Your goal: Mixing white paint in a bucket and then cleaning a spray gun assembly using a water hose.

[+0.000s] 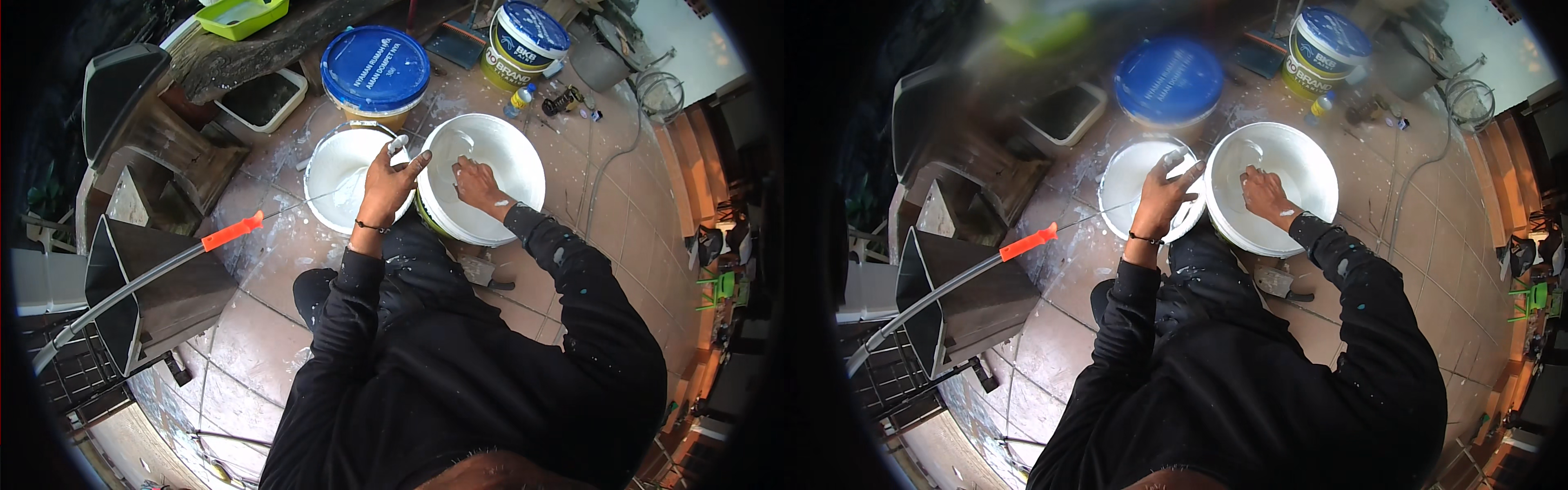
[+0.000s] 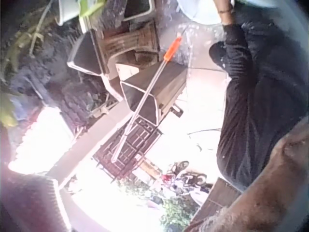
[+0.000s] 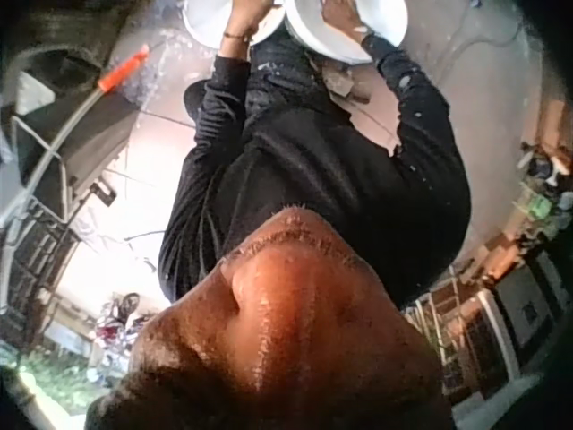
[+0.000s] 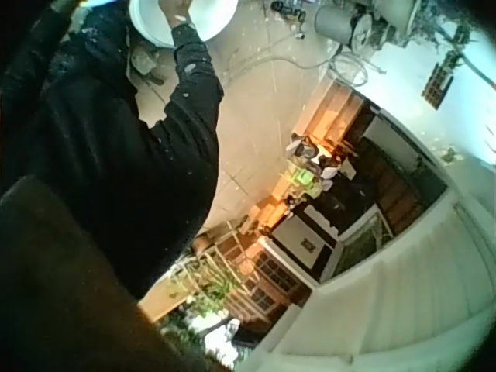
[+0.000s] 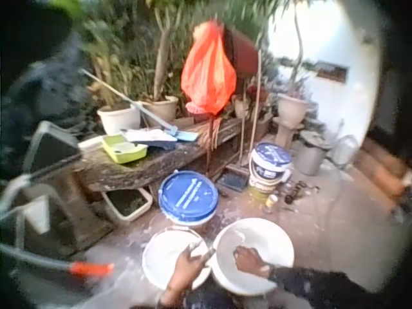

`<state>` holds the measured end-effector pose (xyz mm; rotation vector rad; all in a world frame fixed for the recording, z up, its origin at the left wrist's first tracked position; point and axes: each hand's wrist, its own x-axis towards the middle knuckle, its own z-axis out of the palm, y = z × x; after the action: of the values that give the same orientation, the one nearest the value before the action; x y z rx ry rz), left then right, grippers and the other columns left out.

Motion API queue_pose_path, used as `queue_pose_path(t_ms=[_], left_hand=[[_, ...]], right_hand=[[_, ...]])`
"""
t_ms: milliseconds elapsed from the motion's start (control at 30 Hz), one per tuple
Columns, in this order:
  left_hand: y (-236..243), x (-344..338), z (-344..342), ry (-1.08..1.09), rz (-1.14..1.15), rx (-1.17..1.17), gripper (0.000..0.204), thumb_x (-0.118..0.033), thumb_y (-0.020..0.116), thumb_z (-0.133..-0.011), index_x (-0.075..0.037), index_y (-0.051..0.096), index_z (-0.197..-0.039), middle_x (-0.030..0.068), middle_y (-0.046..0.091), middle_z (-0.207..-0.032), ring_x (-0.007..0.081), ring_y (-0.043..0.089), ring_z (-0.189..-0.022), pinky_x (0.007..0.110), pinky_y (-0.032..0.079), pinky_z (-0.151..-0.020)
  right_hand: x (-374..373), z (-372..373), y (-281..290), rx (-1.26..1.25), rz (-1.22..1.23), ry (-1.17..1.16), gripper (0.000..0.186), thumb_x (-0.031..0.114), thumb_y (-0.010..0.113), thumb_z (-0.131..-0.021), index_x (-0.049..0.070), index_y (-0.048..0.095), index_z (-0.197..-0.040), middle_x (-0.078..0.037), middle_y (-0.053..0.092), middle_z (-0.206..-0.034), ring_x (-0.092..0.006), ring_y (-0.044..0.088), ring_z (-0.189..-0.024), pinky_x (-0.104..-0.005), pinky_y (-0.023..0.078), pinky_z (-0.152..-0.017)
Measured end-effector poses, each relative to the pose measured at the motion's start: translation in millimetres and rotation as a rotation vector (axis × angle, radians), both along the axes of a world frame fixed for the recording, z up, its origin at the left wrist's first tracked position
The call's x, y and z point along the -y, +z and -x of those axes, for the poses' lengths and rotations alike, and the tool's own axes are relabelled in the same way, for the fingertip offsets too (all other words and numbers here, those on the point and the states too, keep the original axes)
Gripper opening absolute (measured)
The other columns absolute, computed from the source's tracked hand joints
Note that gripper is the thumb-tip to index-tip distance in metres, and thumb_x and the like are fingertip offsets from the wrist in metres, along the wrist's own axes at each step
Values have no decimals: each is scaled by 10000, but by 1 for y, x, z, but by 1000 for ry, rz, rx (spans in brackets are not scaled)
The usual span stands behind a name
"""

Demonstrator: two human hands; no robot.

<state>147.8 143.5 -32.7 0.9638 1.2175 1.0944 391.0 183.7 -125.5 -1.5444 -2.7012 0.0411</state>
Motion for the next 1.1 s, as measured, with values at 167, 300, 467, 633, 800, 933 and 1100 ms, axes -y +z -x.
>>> queue_pose_path(t_ms=[167, 300, 467, 633, 800, 933, 1100], left_hand=[[-2, -1, -4, 10, 2, -6, 754, -365, 819, -827, 34, 490, -1375, 192, 715, -1002, 182, 662, -798, 288, 535, -733], [3, 0, -8, 10, -11, -22, 748, -355, 820, -829, 39, 491, -1373, 195, 712, -1015, 181, 660, -818, 291, 537, -737], [11, 7, -29, -75, -24, 33, 753, -346, 838, -808, 38, 501, -1361, 202, 695, -1084, 227, 678, -946, 326, 554, -776], [-2, 9, -69, -123, -274, -343, 781, -380, 847, -761, 34, 519, -1336, 265, 508, -1368, 312, 656, -1071, 383, 545, -889], [-31, 8, -81, -348, -370, -823, 814, -413, 820, -740, 17, 523, -1364, 339, 443, -1414, 443, 550, -1232, 442, 470, -1033], [-36, 14, -70, -64, -514, -463, 742, -327, 819, -776, 25, 520, -1356, 271, 436, -1454, 409, 561, -1227, 429, 486, -1014], [-22, 17, -46, 159, -515, -386, 742, -222, 834, -784, 33, 470, -1378, 199, 498, -1368, 321, 593, -1162, 368, 517, -970]], right_hand=[[14, -15, 43, -75, -9, -143, 299, 125, 726, -767, 20, 634, -1031, -161, 591, -1047, -340, 645, -968, -460, 528, -807], [35, -33, 76, -203, -67, -328, 480, 218, 801, -763, 42, 609, -1166, -144, 583, -1092, -353, 630, -990, -455, 524, -824], [68, -47, 96, -257, -93, -409, 533, 249, 783, -794, 28, 583, -1235, -154, 574, -1146, -362, 609, -1040, -441, 519, -872], [86, -46, 92, -476, -334, -339, 529, 272, 764, -816, 26, 583, -1248, -176, 573, -1178, -385, 570, -1105, -449, 494, -901], [86, -43, 71, 61, 162, -394, 559, 277, 742, -834, 39, 577, -1312, -195, 566, -1279, -381, 539, -1178, -487, 447, -967], [91, -41, 57, -298, -133, -287, 516, 218, 728, -852, 4, 560, -1291, -233, 542, -1302, -408, 527, -1184, -487, 445, -989], [103, -28, 42, -438, -377, -276, 573, 226, 697, -890, -41, 477, -1345, -268, 482, -1363, -422, 507, -1192, -482, 428, -1001]])
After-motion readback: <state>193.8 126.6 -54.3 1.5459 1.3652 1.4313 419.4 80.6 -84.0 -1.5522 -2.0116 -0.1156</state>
